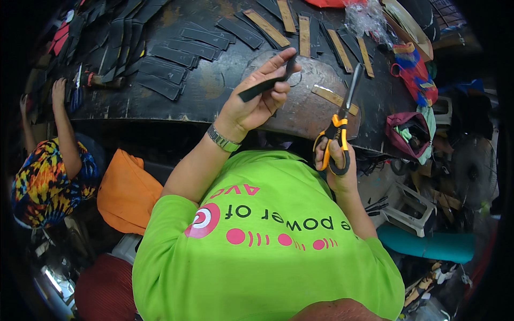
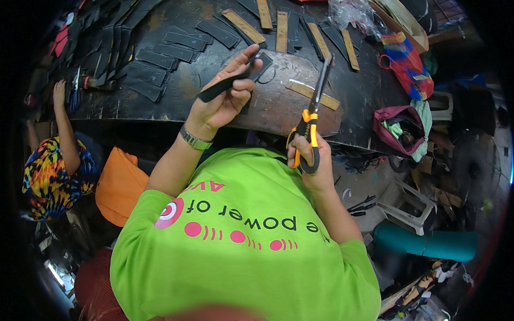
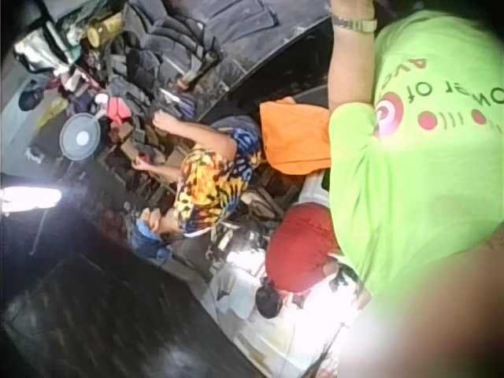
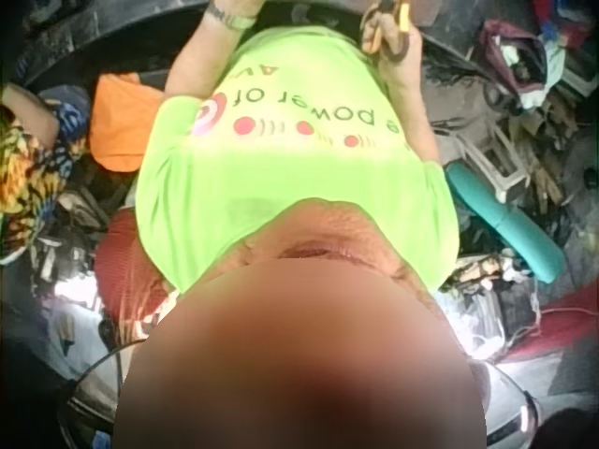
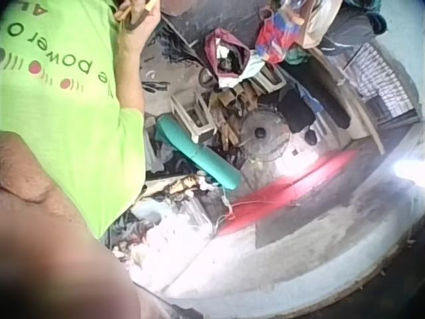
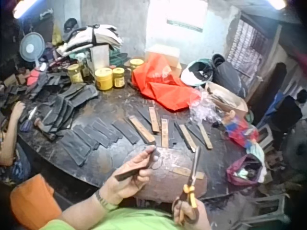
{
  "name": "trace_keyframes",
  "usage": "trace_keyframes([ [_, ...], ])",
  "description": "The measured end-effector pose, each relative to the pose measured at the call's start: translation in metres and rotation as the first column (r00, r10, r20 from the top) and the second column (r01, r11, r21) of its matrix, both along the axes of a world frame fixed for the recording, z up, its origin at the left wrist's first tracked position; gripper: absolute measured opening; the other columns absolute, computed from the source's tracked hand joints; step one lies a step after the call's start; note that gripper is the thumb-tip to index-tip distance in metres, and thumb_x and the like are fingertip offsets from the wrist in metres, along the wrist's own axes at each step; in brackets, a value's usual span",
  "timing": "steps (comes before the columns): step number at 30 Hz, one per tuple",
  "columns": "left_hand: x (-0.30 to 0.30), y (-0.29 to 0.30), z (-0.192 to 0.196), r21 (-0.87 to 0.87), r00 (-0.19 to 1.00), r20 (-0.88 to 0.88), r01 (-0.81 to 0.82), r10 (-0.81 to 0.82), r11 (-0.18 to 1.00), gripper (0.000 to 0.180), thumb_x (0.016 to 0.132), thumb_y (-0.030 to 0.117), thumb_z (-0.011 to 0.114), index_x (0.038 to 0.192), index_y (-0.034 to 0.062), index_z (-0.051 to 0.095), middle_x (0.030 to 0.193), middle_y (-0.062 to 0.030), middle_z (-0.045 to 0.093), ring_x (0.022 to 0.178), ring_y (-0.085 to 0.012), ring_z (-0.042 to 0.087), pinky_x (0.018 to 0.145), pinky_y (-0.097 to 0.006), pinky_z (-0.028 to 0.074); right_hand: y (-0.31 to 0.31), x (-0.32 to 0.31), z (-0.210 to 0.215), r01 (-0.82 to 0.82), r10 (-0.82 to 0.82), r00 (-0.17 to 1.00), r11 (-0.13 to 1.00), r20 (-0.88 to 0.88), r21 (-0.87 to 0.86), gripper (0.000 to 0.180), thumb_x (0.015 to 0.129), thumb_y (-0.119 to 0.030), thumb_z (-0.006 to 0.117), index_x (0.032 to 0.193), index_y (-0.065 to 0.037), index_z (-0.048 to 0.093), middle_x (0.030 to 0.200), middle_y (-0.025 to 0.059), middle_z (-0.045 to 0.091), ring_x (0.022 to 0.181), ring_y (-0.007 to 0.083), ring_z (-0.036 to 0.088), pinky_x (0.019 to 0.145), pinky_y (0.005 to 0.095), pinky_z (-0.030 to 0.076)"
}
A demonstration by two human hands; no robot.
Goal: The person measures and cuts black fabric strips using a wooden ruler and scissors. They repeatedly align the ruler, mark or hold the fabric, and trim the edges to produce uniform pieces.
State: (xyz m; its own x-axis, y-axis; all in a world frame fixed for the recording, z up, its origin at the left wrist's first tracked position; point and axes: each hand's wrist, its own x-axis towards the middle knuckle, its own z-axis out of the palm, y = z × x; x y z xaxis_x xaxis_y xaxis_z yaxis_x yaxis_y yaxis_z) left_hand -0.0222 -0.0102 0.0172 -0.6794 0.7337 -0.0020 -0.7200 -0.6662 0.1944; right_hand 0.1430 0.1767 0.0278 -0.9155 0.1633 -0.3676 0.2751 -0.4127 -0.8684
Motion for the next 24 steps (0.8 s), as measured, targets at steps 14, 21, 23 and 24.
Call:
trace_keyframes([
  [14,-0.007,-0.001,0.006,0.142,0.976,0.189,0.084,-0.111,0.986,0.049,0.100,0.009,0.052,0.146,0.0044,0.036,0.112,-0.0126,0.053,0.075,-0.0097,0.053,0.061,-0.018,0.052,-0.003,0.000,0.001,-0.069,0.069,0.997,0.998,-0.020,-0.015,0.026,0.090,-0.021,0.069,0.101,-0.001,0.057,0.075,0.0049,0.057,0.060,0.0114,0.056,0.053,0.0228,0.047],
  [21,-0.032,0.066,0.032,-0.610,0.640,-0.696,-0.288,-0.326,0.738,0.058,0.094,0.012,0.066,0.147,0.0147,0.042,0.105,-0.0017,0.061,0.087,-0.0057,0.059,0.076,-0.020,0.051,0.023,0.013,0.014,0.147,-0.148,0.947,0.989,-0.284,-0.026,0.030,0.088,-0.022,0.073,0.101,0.000,0.057,0.078,0.0076,0.060,0.061,0.0120,0.058,0.058,0.0219,0.049],
  [23,-0.043,0.096,0.033,-0.636,0.459,-0.763,-0.411,-0.455,0.653,0.063,0.092,0.013,0.068,0.148,0.0201,0.042,0.105,-0.0037,0.064,0.092,-0.0078,0.062,0.082,-0.023,0.049,0.027,0.019,0.017,0.163,-0.171,0.929,0.985,-0.327,-0.053,0.037,0.085,-0.022,0.078,0.105,0.001,0.057,0.081,0.0078,0.061,0.063,0.0117,0.059,0.059,0.0220,0.051],
  [24,-0.047,0.113,0.031,-0.622,0.390,-0.782,-0.431,-0.487,0.654,0.062,0.092,0.013,0.068,0.148,0.0197,0.042,0.106,-0.0056,0.066,0.093,-0.0092,0.062,0.083,-0.024,0.049,0.027,0.022,0.017,0.168,-0.173,0.930,0.985,-0.324,-0.045,0.039,0.084,-0.021,0.078,0.108,0.001,0.056,0.082,0.0077,0.061,0.064,0.0114,0.059,0.060,0.0220,0.051],
])
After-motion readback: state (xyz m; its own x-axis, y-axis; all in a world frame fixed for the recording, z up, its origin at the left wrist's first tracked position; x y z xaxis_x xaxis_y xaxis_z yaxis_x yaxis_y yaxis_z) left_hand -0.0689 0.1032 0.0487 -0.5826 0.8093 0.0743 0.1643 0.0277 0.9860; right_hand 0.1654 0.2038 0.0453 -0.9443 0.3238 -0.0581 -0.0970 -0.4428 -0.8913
